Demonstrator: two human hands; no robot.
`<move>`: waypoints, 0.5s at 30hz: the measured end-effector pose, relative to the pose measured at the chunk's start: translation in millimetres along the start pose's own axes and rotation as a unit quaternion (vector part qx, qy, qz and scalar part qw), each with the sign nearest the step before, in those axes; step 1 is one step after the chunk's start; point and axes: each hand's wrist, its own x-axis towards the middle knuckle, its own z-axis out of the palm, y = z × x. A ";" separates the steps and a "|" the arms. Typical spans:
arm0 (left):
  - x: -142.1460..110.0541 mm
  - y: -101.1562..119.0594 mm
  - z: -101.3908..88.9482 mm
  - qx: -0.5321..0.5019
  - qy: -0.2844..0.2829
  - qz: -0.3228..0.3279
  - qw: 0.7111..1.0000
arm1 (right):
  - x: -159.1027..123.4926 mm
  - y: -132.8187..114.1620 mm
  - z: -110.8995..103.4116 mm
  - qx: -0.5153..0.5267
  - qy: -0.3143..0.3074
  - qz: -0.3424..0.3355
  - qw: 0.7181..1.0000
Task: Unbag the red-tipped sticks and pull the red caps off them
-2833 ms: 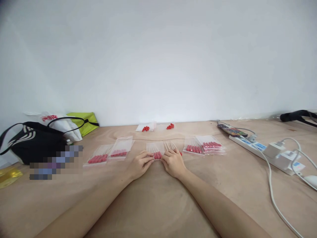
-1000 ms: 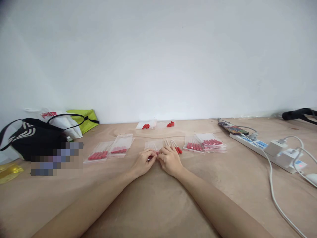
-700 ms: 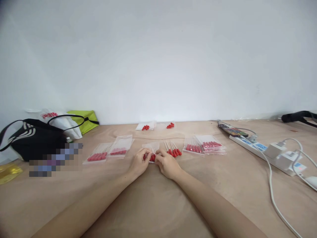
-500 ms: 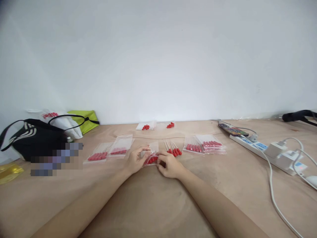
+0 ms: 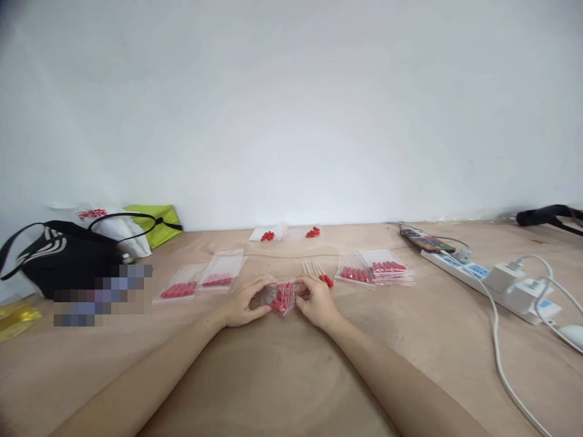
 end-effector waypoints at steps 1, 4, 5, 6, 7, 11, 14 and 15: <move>-3.1 1.8 -0.2 -0.003 0.007 -0.001 1.000 | -0.5 0.0 1.0 0.001 0.004 -0.001 1.000; -13.6 6.3 -1.5 -0.024 0.015 -0.007 1.000 | -1.7 -2.1 3.8 -0.009 0.002 0.004 1.000; -16.7 7.2 -2.0 -0.033 0.017 -0.010 0.999 | -1.9 -3.4 4.2 -0.024 -0.003 0.005 1.000; -19.2 7.7 -2.3 -0.039 0.020 -0.015 0.999 | -1.9 -4.8 4.2 -0.047 -0.009 0.003 0.999; -21.0 7.8 -2.5 -0.043 0.023 -0.020 0.999 | -1.8 -6.5 3.8 -0.073 -0.015 -0.002 0.997; -22.0 4.7 -1.7 -0.050 0.017 -0.042 0.998 | -0.3 -12.7 -1.3 -0.136 -0.044 -0.030 0.989; -20.3 1.7 -0.7 -0.058 0.018 -0.045 0.997 | 1.3 -15.4 -3.7 -0.128 -0.054 -0.015 0.990; -20.0 1.1 -0.5 -0.061 0.019 -0.044 0.997 | 1.8 -15.9 -3.5 -0.117 -0.056 -0.001 0.992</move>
